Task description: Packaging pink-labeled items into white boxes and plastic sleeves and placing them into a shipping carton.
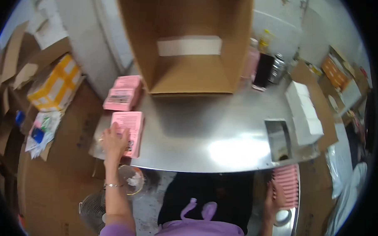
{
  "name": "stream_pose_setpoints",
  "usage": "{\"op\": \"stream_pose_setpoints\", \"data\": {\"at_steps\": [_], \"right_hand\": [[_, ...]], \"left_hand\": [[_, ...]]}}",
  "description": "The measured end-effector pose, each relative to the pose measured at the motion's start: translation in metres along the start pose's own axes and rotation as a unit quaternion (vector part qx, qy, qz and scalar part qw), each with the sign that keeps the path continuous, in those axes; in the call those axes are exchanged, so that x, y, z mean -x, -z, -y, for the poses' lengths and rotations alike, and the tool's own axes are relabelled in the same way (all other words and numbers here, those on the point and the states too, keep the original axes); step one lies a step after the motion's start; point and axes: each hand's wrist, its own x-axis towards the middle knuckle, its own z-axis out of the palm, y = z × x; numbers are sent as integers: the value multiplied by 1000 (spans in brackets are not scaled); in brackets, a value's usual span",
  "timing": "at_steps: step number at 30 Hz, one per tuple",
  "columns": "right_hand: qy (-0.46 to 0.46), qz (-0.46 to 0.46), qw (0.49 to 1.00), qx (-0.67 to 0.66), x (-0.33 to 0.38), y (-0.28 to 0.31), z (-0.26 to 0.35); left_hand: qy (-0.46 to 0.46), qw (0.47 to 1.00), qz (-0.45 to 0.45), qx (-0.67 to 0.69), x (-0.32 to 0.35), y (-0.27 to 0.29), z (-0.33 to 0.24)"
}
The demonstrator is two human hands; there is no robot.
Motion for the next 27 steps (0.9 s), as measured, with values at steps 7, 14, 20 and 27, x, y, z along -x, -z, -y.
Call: {"op": "stream_pose_setpoints", "data": {"at_steps": [7,14,20,27], "right_hand": [[152,-42,987,-3,-95,-27,-21],[230,-130,938,223,-224,32,-66],[92,-55,969,222,-240,20,-115],[70,-38,969,234,-245,19,-100]], "left_hand": [[3,994,58,-95,36,20,-86],[-39,996,58,-52,31,-5,-145],[-208,968,-124,61,38,-1,-160],[-241,936,164,199,21,16,-159]]}}
